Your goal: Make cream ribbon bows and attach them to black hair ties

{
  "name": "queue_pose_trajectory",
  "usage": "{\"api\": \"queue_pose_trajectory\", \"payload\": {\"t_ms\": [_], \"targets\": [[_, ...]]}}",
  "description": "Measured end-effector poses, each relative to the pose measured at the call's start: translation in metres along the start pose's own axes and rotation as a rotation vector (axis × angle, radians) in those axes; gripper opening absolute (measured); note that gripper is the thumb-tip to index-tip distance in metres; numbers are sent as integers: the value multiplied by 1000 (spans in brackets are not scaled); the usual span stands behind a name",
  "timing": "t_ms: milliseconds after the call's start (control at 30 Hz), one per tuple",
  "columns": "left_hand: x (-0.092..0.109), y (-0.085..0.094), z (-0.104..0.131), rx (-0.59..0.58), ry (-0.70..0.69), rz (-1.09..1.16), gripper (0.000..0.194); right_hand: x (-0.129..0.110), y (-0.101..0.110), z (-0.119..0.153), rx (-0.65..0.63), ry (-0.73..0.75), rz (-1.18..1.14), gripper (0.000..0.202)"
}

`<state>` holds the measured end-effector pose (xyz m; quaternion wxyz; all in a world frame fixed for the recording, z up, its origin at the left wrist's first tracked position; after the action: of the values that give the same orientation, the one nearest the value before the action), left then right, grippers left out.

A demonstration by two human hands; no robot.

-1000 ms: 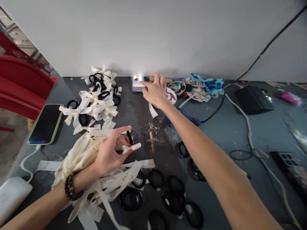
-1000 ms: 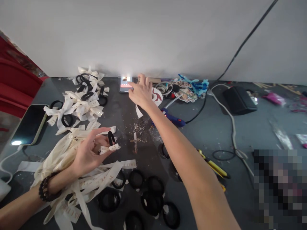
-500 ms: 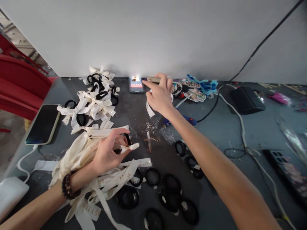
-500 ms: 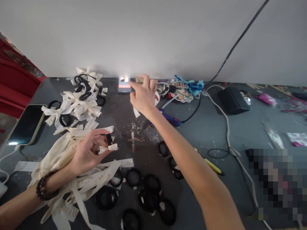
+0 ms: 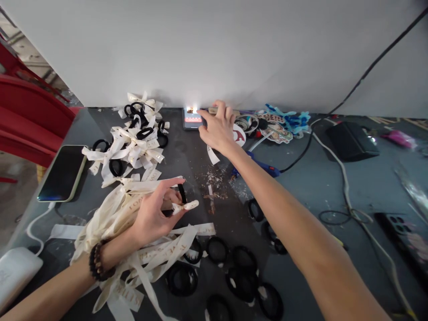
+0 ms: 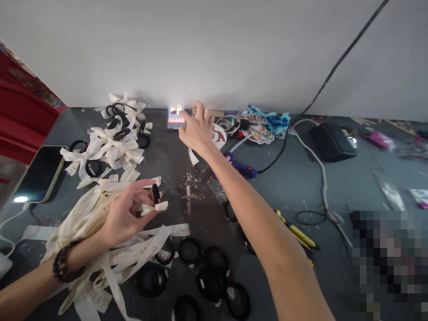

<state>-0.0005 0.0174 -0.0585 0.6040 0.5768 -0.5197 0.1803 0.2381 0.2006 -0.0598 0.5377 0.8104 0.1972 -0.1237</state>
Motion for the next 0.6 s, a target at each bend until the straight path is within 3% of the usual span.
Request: {"api": "queue_pose_trajectory", "payload": {"t_ms": [233, 333, 467, 600], "targets": [[5, 6, -5, 42, 30, -32, 49, -18, 25, 19, 50, -47, -31, 47], [4, 6, -5, 36, 61, -11, 48, -36, 42, 49, 43, -37, -100, 49], [1, 5, -5, 27, 65, -23, 34, -64, 63, 100, -74, 3, -332, 35], [1, 6, -6, 53, 30, -19, 21, -81, 75, 142, -141, -109, -586, 23]]}}
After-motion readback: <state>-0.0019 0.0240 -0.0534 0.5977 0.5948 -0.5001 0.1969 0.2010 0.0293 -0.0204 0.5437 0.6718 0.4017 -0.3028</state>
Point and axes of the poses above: each hand's wrist, its own z-axis away from the middle knuckle, its own y-axis out of the back of the hand, x = y × z, the point moved 3 cm from there along -z, towards the middle knuckle, and after that the axes turned 8 degrees about -z, right-handed, at the moved point
